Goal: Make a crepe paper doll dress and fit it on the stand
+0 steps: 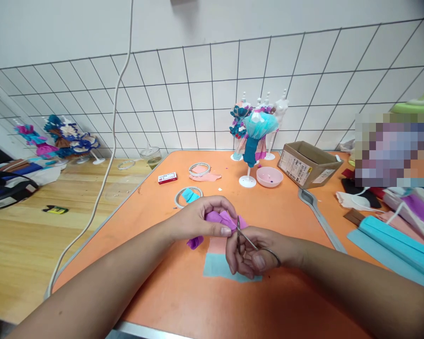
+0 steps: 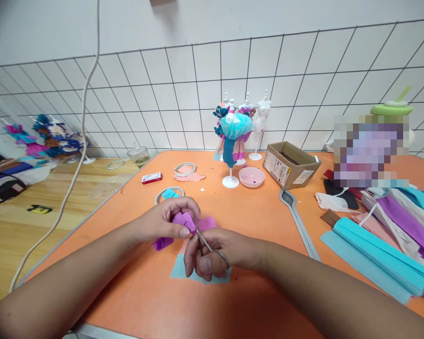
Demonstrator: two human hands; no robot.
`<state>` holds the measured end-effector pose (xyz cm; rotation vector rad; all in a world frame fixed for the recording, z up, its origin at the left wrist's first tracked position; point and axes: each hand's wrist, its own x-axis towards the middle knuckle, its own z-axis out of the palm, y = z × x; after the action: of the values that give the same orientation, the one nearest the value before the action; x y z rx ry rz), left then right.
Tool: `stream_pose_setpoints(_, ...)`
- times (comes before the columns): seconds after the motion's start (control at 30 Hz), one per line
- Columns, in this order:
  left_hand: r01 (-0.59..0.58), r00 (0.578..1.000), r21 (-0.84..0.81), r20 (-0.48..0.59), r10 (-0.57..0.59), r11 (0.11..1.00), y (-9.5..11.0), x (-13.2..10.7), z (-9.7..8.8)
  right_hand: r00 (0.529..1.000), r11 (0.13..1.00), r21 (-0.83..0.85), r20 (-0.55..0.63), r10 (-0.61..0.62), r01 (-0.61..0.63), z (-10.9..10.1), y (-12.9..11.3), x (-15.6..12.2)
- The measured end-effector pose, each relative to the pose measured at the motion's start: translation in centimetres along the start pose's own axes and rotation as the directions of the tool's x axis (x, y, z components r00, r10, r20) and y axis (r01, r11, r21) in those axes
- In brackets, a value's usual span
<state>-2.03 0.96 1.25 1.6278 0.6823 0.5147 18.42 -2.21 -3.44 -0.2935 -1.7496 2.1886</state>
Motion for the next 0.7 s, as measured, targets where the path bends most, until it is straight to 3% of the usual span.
stream_pose_setpoints(0.4,0.029,1.000,0.055,-0.003,-0.029,0.998,-0.73,0.34,0.53,0.999,0.999,0.032,0.040,0.033,-0.035,0.24,-0.21,0.16)
stream_pose_setpoints(0.7,0.061,0.998,0.083,-0.027,-0.059,0.995,-0.16,0.28,0.20,0.997,0.999,-0.019,-0.059,0.043,-0.044,-0.02,-0.30,-0.23)
